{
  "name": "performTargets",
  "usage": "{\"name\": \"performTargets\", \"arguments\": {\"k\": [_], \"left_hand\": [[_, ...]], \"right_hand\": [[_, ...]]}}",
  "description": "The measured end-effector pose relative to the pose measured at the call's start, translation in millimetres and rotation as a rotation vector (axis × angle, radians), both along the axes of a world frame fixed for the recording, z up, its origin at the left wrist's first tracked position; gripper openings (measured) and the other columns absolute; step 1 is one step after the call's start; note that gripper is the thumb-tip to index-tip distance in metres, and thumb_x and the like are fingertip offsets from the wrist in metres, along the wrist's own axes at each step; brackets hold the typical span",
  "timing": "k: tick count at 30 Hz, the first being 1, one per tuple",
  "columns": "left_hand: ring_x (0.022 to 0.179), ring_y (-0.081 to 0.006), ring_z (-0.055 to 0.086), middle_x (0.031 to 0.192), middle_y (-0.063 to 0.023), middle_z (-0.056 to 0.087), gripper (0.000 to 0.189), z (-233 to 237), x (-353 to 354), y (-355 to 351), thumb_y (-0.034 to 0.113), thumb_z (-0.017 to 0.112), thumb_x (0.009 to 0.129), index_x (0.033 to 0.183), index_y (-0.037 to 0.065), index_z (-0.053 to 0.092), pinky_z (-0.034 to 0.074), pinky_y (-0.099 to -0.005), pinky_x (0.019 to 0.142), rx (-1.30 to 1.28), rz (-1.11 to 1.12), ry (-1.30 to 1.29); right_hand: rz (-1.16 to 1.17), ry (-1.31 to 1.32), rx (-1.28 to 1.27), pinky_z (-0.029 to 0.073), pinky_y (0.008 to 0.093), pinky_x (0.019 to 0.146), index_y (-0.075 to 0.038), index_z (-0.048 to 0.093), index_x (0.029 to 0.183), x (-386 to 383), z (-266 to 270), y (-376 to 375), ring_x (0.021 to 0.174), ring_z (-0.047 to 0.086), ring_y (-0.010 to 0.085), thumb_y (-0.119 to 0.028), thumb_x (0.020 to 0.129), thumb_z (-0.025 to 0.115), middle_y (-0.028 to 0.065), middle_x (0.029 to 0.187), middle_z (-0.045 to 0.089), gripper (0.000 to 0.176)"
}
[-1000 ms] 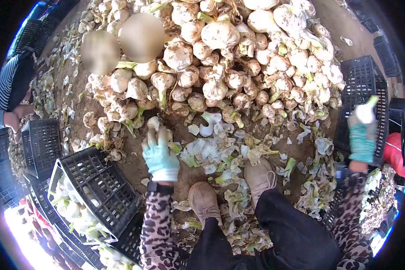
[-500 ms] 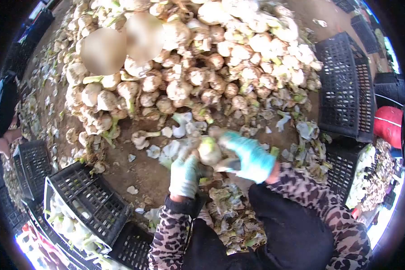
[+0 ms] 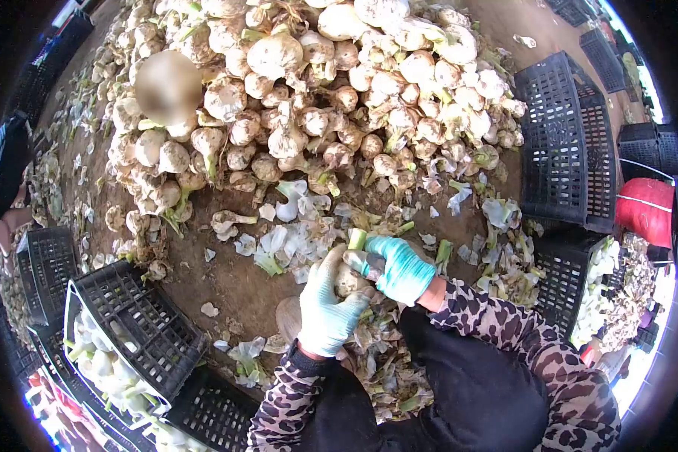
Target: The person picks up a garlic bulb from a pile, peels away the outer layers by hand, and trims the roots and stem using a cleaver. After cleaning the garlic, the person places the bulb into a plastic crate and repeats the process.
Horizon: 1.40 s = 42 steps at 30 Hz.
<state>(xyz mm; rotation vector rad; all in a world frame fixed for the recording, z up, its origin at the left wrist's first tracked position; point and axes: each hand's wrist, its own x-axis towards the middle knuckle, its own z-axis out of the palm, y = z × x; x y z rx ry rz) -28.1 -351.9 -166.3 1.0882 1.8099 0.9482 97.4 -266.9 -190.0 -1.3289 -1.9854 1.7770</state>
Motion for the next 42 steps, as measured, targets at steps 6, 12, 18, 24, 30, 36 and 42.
{"name": "performTargets", "arguments": {"k": [6,12,18,24,30,36,42], "left_hand": [[0.091,-0.0177,0.054,0.102,-0.0149,0.055,0.06,-4.1,-7.6,-5.3,0.011,0.067,0.067,0.12,-0.003,0.042,0.042,-0.0267,0.081,-0.09,0.205,-0.878],[0.073,-0.0231,0.058,0.095,-0.0142,0.053,0.078,-34.0,-16.2,2.6,0.047,0.059,0.074,0.125,-0.003,0.028,0.052,-0.0344,0.053,-0.14,0.13,-1.835],[0.098,-0.0184,0.048,0.11,-0.0112,0.046,0.078,-30.0,-9.5,5.4,0.018,0.072,0.066,0.126,-0.001,0.027,0.042,-0.0289,0.083,0.068,0.333,-0.837],[0.095,-0.0182,0.049,0.107,-0.0095,0.047,0.074,-18.1,-9.8,14.5,0.004,0.071,0.062,0.124,0.0,0.031,0.044,-0.0288,0.08,0.033,0.204,-0.704],[0.083,-0.0128,0.054,0.092,-0.0092,0.057,0.058,-12.1,-0.9,18.1,0.007,0.073,0.06,0.11,-0.004,0.046,0.044,-0.0251,0.077,-0.041,0.129,-0.147],[0.076,-0.0156,0.056,0.091,-0.0101,0.057,0.061,-23.8,-14.0,6.5,0.02,0.075,0.063,0.111,-0.004,0.045,0.046,-0.0246,0.066,-0.097,0.207,-0.938],[0.075,-0.0217,0.057,0.093,-0.0155,0.054,0.069,-44.6,-8.5,6.2,0.035,0.068,0.07,0.118,-0.003,0.037,0.05,-0.0288,0.057,-0.228,0.215,-1.948]], "right_hand": [[0.141,-0.01,0.256,0.041,0.0354,0.053,-0.001,0.058,0.08,5.1,19.7,5.2,0.06,0.054,0.029,-0.011,0.075,0.057,0.014,0.069,0.056,0.011],[-0.017,0.128,0.252,0.045,0.0326,0.057,0.002,0.057,0.092,7.2,9.8,6.9,0.065,0.058,0.0273,-0.006,0.074,0.057,0.0153,0.078,0.06,0.019],[-0.089,0.106,-0.076,0.045,0.0273,0.071,0.0,0.057,0.095,-0.6,25.8,15.0,0.079,0.058,0.0152,-0.006,0.079,0.054,0.0099,0.085,0.06,0.017],[-0.193,0.262,-0.455,0.046,0.0318,0.065,-0.002,0.056,0.097,-5.0,26.2,16.4,0.077,0.059,0.0213,-0.015,0.079,0.059,0.0127,0.087,0.061,0.023],[0.008,-0.039,0.152,0.043,0.0367,0.059,0.001,0.056,0.088,-6.2,10.0,20.2,0.066,0.057,0.0312,-0.015,0.076,0.062,0.0176,0.075,0.058,0.021],[0.063,0.079,0.344,0.044,0.0338,0.061,-0.001,0.056,0.096,0.0,1.7,18.4,0.068,0.057,0.0321,-0.005,0.075,0.055,0.0168,0.079,0.059,0.022],[-0.023,0.11,0.272,0.045,0.0346,0.066,-0.002,0.055,0.097,4.0,11.0,19.7,0.077,0.057,0.0314,-0.006,0.073,0.054,0.0161,0.087,0.058,0.024]]}}
